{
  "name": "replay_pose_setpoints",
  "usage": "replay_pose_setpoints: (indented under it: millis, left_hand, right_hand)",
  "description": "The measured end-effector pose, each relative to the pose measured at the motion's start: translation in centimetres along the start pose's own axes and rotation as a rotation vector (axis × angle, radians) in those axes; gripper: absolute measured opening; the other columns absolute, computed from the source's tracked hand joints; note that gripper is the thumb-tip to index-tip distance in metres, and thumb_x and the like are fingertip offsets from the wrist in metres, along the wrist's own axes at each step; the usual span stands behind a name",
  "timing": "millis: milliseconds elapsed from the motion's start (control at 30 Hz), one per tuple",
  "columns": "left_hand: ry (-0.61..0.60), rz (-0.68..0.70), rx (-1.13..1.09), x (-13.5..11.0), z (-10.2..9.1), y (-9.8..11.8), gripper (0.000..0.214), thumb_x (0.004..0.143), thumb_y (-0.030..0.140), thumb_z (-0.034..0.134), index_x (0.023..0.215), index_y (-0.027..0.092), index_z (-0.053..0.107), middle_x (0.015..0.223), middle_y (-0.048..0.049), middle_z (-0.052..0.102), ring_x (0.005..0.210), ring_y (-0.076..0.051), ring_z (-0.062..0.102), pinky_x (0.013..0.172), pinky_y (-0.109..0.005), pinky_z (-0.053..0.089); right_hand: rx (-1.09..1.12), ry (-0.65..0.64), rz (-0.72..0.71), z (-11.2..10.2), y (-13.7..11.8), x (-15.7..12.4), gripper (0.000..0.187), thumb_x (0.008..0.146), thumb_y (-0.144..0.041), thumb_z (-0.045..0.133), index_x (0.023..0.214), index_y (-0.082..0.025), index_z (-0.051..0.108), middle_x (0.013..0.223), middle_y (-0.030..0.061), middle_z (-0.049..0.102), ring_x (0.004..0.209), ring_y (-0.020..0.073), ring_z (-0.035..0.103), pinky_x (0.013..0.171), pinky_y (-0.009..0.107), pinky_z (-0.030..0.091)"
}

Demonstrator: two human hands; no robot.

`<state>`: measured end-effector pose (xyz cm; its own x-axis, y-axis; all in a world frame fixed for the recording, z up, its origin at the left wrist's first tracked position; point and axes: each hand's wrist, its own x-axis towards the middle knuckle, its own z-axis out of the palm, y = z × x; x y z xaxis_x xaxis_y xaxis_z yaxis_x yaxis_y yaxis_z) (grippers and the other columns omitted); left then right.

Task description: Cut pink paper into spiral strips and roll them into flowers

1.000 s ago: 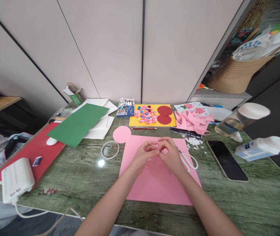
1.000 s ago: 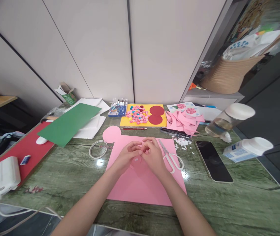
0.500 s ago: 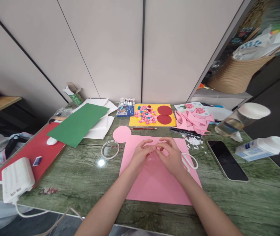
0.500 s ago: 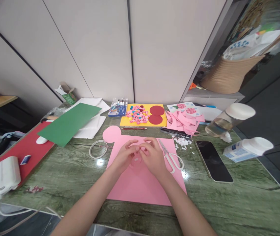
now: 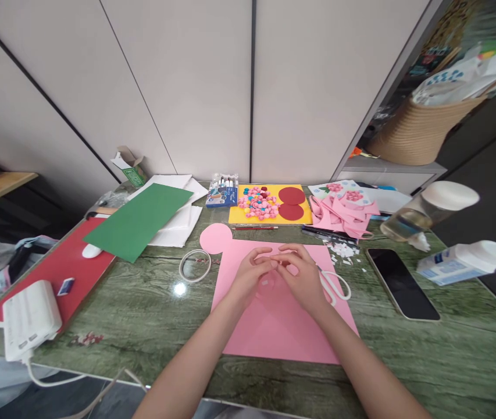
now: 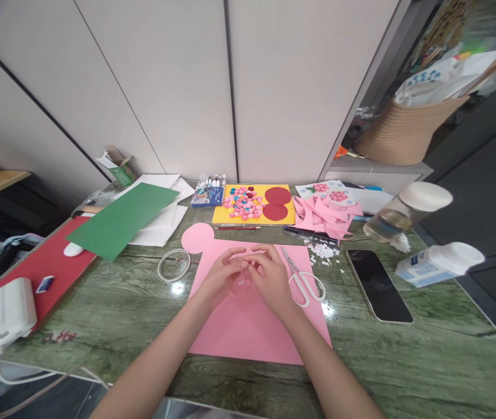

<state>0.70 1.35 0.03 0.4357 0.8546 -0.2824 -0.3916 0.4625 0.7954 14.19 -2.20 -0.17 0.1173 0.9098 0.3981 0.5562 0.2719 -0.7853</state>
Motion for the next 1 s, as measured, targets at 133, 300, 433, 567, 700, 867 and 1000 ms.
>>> replay_pose_setpoints:
  millis: [133, 300, 433, 567, 700, 867, 1000]
  left_hand:
    - [-0.009, -0.007, 0.025, -0.03, 0.07, -0.03, 0.041, 0.062, 0.019, 0.075, 0.098, 0.017, 0.058, 0.076, -0.0018, 0.066, 0.07, -0.013, 0.061, 0.059, -0.022, 0.038]
    - [-0.046, -0.025, 0.063, 0.0, 0.08, -0.19, 0.039, 0.06, 0.021, 0.077, 0.096, 0.016, 0.06, 0.072, -0.001, 0.065, 0.059, -0.009, 0.054, 0.051, -0.02, 0.03]
    - [-0.046, -0.026, 0.065, -0.04, 0.12, -0.34, 0.04, 0.06, 0.021, 0.077, 0.095, 0.016, 0.059, 0.073, -0.0013, 0.066, 0.055, -0.008, 0.052, 0.05, -0.021, 0.031]
    - [0.005, -0.005, 0.041, -0.05, 0.1, -0.21, 0.043, 0.06, 0.022, 0.077, 0.098, 0.017, 0.057, 0.068, 0.001, 0.064, 0.056, -0.009, 0.054, 0.052, -0.021, 0.033]
    - [0.05, 0.014, 0.016, 0.11, -0.1, 0.08, 0.042, 0.06, 0.02, 0.076, 0.098, 0.018, 0.057, 0.068, 0.0026, 0.064, 0.06, -0.007, 0.054, 0.057, -0.02, 0.036]
    - [0.051, 0.026, 0.024, 0.23, -0.18, 0.26, 0.039, 0.06, 0.017, 0.074, 0.096, 0.016, 0.059, 0.065, 0.0026, 0.062, 0.06, -0.008, 0.054, 0.061, -0.02, 0.037]
    - [0.056, 0.044, 0.051, 0.31, -0.21, 0.1, 0.037, 0.06, 0.013, 0.071, 0.095, 0.017, 0.059, 0.066, 0.0024, 0.063, 0.062, -0.009, 0.056, 0.064, -0.022, 0.039]
  right_hand:
    - [0.018, 0.022, 0.052, -0.02, -0.22, 0.08, 0.006, 0.077, -0.018, 0.061, 0.073, -0.021, 0.064, 0.098, 0.0047, 0.055, 0.07, 0.0146, 0.057, 0.068, 0.033, 0.05]
    - [0.043, 0.014, 0.075, -0.03, -0.55, 0.2, 0.013, 0.074, -0.015, 0.061, 0.064, -0.021, 0.053, 0.089, 0.0026, 0.054, 0.078, 0.0164, 0.057, 0.066, 0.029, 0.048]
    - [0.052, -0.001, 0.074, -0.02, -0.63, 0.25, 0.016, 0.072, -0.012, 0.061, 0.064, -0.021, 0.05, 0.085, 0.001, 0.052, 0.075, 0.0152, 0.056, 0.066, 0.028, 0.046]
    - [0.055, -0.011, 0.068, -0.07, -0.59, 0.3, 0.011, 0.074, -0.013, 0.062, 0.07, -0.021, 0.056, 0.086, 0.0008, 0.053, 0.067, 0.0129, 0.054, 0.065, 0.029, 0.046]
    - [0.075, -0.031, 0.048, -0.14, -0.43, 0.3, 0.006, 0.078, -0.017, 0.062, 0.081, -0.022, 0.063, 0.09, 0.0014, 0.055, 0.065, 0.0116, 0.054, 0.066, 0.03, 0.049]
    - [0.087, -0.052, 0.029, -0.12, -0.17, 0.22, 0.007, 0.081, -0.02, 0.061, 0.085, -0.023, 0.066, 0.093, 0.0028, 0.055, 0.067, 0.0126, 0.055, 0.067, 0.03, 0.051]
    - [0.086, -0.104, 0.0, 0.02, 0.1, 0.14, 0.019, 0.084, -0.016, 0.056, 0.093, -0.027, 0.068, 0.097, 0.0036, 0.056, 0.078, 0.015, 0.057, 0.071, 0.031, 0.051]
